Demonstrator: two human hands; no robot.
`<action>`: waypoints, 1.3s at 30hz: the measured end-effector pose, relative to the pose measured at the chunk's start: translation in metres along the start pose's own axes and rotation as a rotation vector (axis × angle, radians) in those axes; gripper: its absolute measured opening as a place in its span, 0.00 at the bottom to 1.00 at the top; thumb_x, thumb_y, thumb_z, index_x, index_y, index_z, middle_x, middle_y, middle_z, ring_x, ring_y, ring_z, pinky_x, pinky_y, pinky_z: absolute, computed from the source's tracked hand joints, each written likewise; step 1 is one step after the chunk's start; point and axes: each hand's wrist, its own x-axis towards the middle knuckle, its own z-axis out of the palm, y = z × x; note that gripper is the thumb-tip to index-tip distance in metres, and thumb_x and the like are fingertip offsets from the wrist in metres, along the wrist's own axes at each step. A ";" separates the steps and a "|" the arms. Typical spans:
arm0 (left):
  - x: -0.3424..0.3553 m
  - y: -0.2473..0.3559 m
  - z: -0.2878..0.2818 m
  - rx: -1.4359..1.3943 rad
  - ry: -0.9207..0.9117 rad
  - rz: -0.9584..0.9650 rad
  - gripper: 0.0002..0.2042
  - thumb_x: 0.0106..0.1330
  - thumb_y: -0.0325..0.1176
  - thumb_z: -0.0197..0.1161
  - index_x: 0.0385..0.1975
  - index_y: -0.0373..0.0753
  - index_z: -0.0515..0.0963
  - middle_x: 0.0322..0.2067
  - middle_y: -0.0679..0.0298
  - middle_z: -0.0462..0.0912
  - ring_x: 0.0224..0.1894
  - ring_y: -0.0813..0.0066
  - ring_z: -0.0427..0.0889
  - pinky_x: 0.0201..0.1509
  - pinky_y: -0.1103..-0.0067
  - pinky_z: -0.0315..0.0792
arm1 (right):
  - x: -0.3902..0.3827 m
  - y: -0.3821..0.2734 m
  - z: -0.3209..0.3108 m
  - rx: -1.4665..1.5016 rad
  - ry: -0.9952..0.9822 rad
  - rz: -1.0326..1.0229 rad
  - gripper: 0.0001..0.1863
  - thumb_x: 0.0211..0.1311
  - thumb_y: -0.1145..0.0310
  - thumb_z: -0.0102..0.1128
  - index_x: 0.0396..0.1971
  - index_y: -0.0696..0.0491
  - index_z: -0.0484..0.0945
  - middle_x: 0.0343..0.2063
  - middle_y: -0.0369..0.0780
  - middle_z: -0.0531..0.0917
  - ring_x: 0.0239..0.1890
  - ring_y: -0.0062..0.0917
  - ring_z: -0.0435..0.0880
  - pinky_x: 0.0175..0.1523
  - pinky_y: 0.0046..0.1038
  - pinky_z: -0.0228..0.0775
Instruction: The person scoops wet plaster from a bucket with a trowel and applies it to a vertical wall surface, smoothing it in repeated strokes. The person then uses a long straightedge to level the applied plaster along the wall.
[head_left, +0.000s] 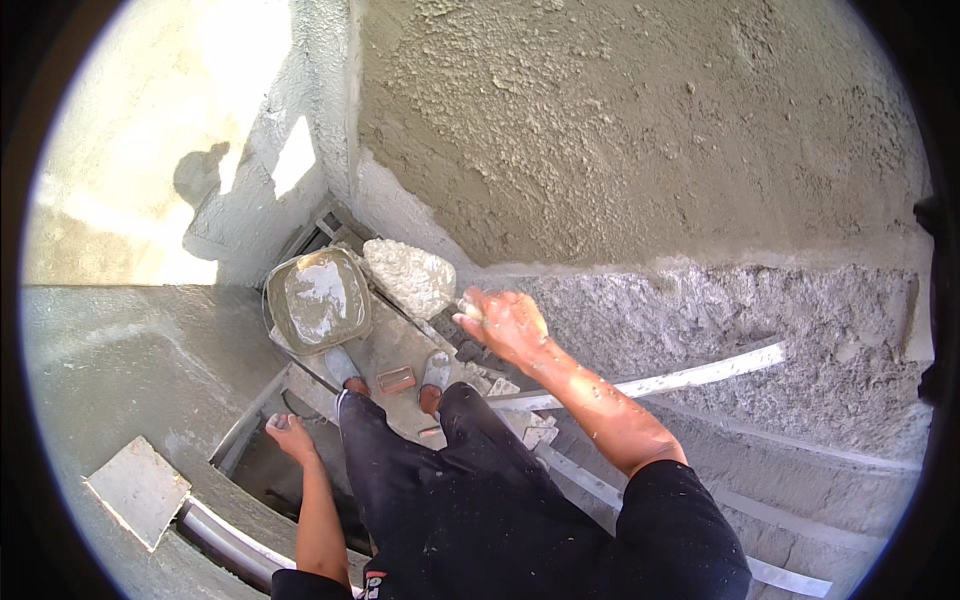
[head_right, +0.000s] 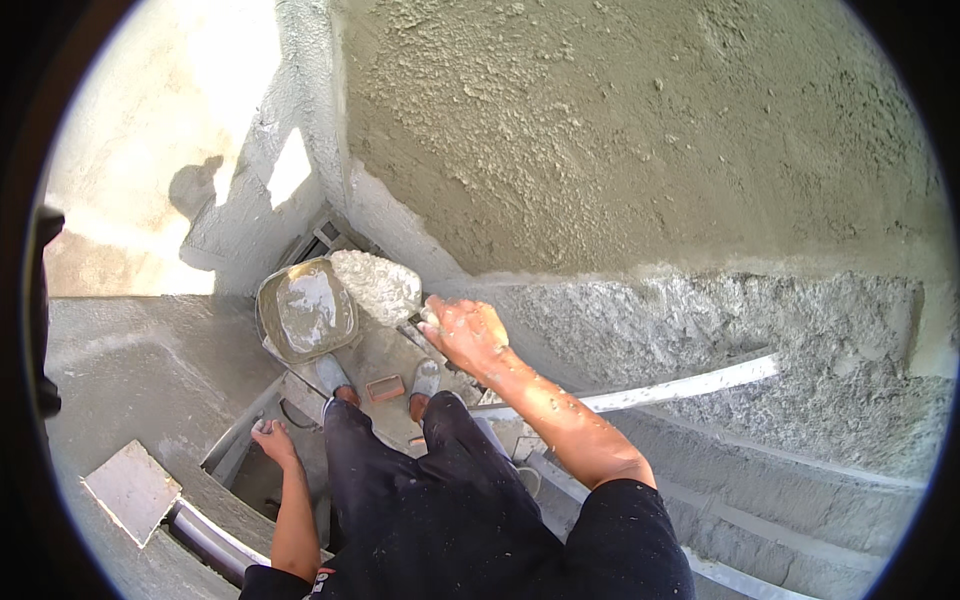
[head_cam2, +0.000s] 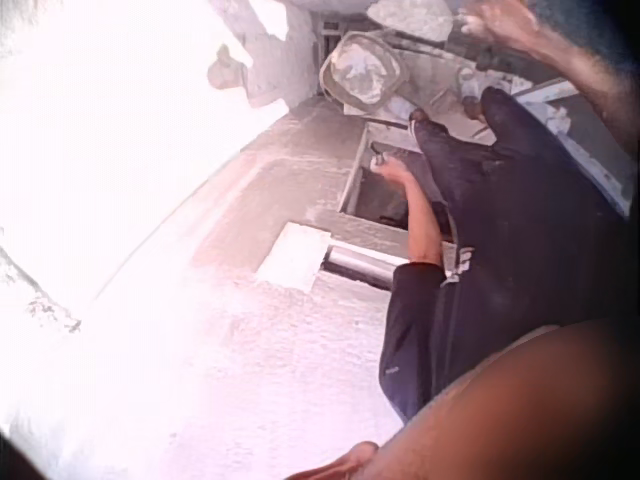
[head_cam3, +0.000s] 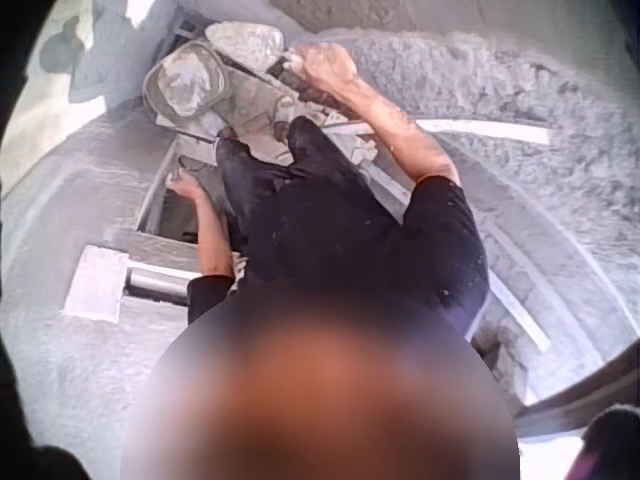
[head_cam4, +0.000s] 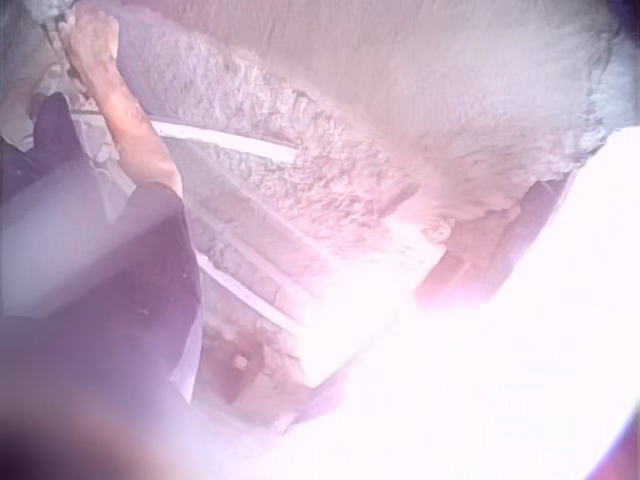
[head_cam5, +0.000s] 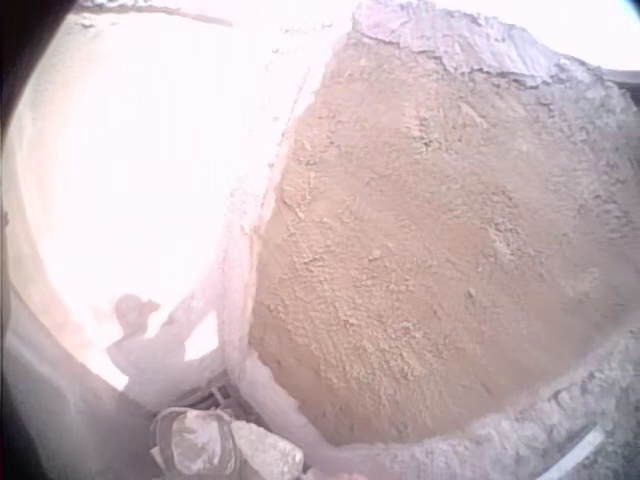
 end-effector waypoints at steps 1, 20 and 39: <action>-0.006 0.002 -0.013 0.052 0.022 -0.012 0.18 0.69 0.24 0.61 0.57 0.36 0.65 0.48 0.56 0.79 0.36 0.70 0.85 0.34 0.78 0.78 | -0.017 0.012 -0.022 -0.015 0.046 -0.030 0.20 0.69 0.53 0.59 0.50 0.54 0.78 0.34 0.49 0.87 0.42 0.46 0.86 0.49 0.44 0.78; -0.089 0.017 -0.040 0.274 -0.113 -0.028 0.23 0.65 0.26 0.65 0.58 0.37 0.67 0.44 0.54 0.78 0.37 0.64 0.84 0.39 0.74 0.80 | -0.255 0.205 -0.271 0.325 0.586 0.657 0.17 0.69 0.61 0.66 0.48 0.59 0.84 0.16 0.31 0.74 0.15 0.12 0.67 0.21 0.20 0.58; -0.060 -0.024 0.017 0.909 -0.679 -0.113 0.44 0.56 0.43 0.73 0.74 0.45 0.60 0.73 0.55 0.62 0.74 0.53 0.60 0.76 0.62 0.59 | 0.314 -0.075 0.525 -0.214 -0.300 0.007 0.17 0.72 0.57 0.56 0.53 0.50 0.78 0.44 0.50 0.84 0.48 0.43 0.87 0.50 0.43 0.80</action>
